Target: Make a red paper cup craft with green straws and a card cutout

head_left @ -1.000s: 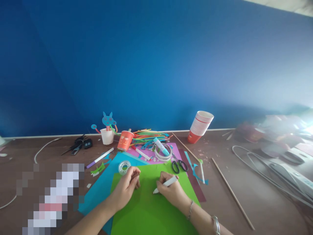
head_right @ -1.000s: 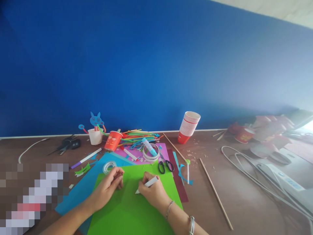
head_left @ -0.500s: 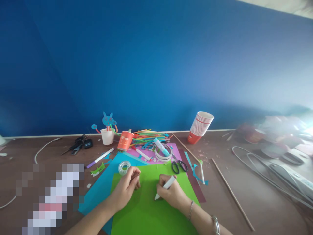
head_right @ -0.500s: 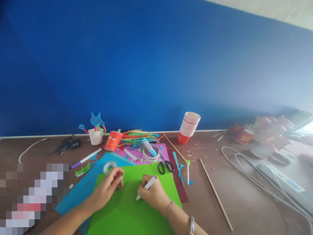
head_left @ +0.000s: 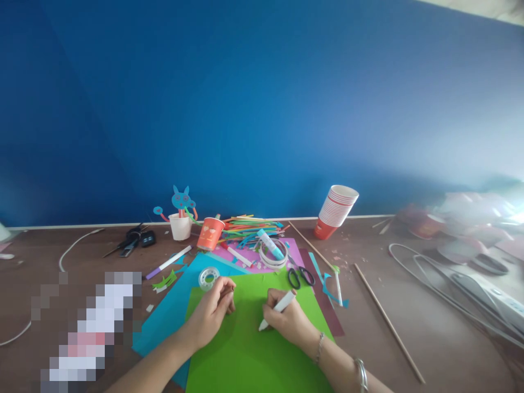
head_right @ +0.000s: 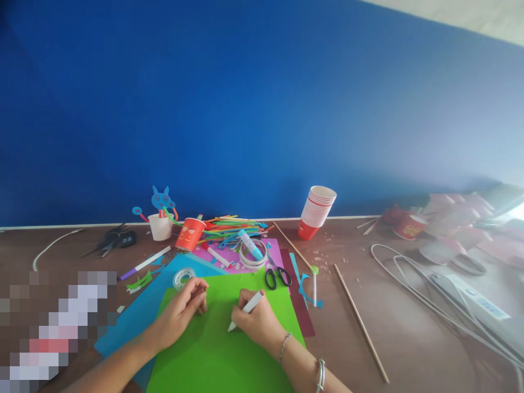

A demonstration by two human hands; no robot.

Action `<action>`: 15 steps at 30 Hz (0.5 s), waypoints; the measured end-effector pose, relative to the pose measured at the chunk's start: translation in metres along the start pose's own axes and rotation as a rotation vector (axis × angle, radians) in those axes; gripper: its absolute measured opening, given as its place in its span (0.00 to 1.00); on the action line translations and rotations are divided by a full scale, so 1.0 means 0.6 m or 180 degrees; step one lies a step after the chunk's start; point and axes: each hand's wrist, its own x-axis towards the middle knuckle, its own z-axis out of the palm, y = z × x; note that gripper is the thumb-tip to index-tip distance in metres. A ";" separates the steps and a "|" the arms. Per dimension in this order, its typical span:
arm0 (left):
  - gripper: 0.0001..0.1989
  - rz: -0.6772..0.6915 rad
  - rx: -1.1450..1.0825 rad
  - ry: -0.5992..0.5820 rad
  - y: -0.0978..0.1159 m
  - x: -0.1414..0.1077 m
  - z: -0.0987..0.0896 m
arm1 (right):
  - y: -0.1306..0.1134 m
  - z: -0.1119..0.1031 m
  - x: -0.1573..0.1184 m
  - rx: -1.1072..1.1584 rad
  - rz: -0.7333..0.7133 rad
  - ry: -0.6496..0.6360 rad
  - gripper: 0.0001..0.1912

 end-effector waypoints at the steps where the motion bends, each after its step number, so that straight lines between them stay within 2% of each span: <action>1: 0.08 0.0003 -0.0001 0.0005 0.001 0.000 0.000 | 0.000 0.000 0.001 0.0006 -0.0012 0.0050 0.12; 4: 0.08 0.0003 0.0018 0.0019 0.003 0.001 0.000 | -0.001 0.001 0.002 -0.0134 -0.0048 0.0213 0.12; 9: 0.08 0.0017 -0.0019 0.0011 -0.002 0.002 0.000 | 0.000 -0.001 -0.001 0.0063 -0.0040 -0.0013 0.11; 12: 0.09 -0.0026 -0.0022 -0.0012 -0.008 0.003 0.001 | -0.004 0.000 -0.005 0.0307 -0.0211 0.0113 0.10; 15: 0.09 -0.0040 -0.0039 -0.0043 -0.010 0.003 0.002 | -0.008 0.008 -0.006 0.0191 -0.0312 0.0116 0.10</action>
